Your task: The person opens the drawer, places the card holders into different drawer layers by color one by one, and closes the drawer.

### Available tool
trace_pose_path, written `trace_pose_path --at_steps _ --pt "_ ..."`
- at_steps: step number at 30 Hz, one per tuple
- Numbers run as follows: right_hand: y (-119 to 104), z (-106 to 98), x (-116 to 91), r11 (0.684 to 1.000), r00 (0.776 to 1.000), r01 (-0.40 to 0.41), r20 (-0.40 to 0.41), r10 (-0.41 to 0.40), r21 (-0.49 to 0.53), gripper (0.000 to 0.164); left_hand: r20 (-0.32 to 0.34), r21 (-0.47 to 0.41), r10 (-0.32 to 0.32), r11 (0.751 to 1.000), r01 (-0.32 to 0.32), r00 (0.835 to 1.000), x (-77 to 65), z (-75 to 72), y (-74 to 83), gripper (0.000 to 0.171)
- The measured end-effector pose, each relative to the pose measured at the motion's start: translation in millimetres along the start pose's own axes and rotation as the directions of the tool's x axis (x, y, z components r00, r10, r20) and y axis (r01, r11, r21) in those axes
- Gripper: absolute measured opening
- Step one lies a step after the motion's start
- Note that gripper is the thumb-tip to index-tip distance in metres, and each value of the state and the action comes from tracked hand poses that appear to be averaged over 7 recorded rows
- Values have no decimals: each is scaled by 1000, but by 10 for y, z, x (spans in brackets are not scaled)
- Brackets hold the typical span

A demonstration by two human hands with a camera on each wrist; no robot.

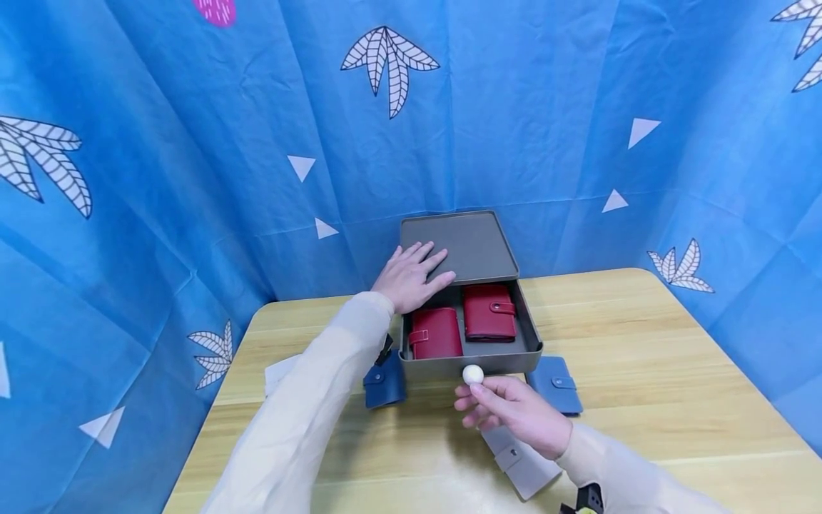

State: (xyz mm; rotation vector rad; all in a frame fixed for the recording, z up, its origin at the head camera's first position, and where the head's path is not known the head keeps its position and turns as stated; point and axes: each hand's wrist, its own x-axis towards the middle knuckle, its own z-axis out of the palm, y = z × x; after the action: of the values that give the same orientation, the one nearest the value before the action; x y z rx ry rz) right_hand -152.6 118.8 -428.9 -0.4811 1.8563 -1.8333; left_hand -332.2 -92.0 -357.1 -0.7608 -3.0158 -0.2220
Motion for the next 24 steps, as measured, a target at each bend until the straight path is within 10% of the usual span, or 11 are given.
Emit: trace_pose_path --at_steps 24 --pt "-10 3 21 999 999 26 -43 -25 23 45 113 3 14 1000 -14 994 0 -125 40 71"
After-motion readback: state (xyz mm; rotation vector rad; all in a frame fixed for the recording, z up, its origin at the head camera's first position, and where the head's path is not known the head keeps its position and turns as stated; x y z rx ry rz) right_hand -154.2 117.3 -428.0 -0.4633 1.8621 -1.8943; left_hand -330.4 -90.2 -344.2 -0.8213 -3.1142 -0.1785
